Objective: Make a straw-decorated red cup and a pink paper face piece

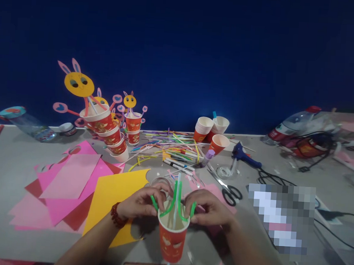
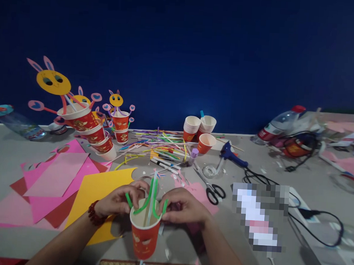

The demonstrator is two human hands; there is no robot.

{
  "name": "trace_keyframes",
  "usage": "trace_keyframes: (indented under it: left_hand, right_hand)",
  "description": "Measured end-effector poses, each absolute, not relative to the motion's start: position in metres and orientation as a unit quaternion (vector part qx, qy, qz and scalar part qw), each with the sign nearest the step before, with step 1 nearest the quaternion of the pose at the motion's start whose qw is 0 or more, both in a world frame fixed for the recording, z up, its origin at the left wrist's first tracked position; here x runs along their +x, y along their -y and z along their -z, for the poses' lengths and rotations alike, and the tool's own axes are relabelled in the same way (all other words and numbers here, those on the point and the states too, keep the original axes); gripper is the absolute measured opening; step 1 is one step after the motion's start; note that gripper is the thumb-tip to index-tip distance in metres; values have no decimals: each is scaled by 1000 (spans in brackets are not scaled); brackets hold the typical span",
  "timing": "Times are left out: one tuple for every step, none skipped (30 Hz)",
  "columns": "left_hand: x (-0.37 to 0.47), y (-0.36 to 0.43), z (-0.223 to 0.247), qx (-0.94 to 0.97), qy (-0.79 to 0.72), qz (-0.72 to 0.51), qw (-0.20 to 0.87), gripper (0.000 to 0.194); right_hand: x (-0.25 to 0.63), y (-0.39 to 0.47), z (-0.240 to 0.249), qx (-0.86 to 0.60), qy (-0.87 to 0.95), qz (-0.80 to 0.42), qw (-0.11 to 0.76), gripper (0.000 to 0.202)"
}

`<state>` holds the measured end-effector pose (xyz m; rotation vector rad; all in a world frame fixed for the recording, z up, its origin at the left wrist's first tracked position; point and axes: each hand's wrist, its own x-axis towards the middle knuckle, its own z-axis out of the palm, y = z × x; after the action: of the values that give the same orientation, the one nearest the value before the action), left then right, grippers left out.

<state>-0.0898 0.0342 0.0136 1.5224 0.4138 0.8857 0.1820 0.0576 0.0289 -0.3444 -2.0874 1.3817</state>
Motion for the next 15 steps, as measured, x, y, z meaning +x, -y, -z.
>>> trace_keyframes:
  left_hand:
    - [-90,-34,-13,658,-172,-372,631,30]
    - [-91,-34,-13,656,-166,-358,644,30]
    - [-91,-34,-14,654,-161,-345,654,31]
    - [-91,-34,-15,652,-156,-334,662,32]
    - [-91,-34,-16,650,-151,-326,669,33]
    - [-91,-34,-17,648,-147,-320,676,33]
    - [-90,-34,-18,645,-142,-313,682,33]
    - [-90,-34,-19,642,-135,-307,690,32]
    - [-89,-34,-20,638,-126,-302,697,31]
    - [-89,-34,-19,633,-116,-299,704,30]
    - [-89,-34,-19,629,-108,-297,710,29]
    - [-89,-34,-17,625,-102,-296,715,29]
    - [-90,-35,-16,619,-98,-298,721,29]
    - [-90,-35,-14,612,-95,-299,726,29]
    - [-90,-35,-12,605,-94,-301,731,28]
  right_hand:
    - [181,-58,-29,-124,784,-530,298,42]
    - [181,-57,-29,-119,780,-539,294,40]
    - [180,-57,-29,-114,776,-549,290,38]
    - [180,-56,-29,-112,771,-558,285,36]
    - [179,-56,-29,-110,767,-567,280,35]
    - [179,-56,-29,-108,764,-575,274,34]
    - [179,-55,-28,-106,761,-580,268,33]
    - [178,-55,-28,-103,761,-585,262,33]
    - [178,-55,-27,-100,761,-587,258,33]
    - [177,-55,-26,-96,761,-588,256,34]
    - [177,-55,-24,-91,761,-589,255,35]
    - [176,-55,-22,-86,760,-591,257,35]
    - [176,-55,-20,-80,757,-594,261,36]
    - [175,-55,-18,-76,754,-596,266,37]
    - [174,-55,-16,-73,750,-600,268,37]
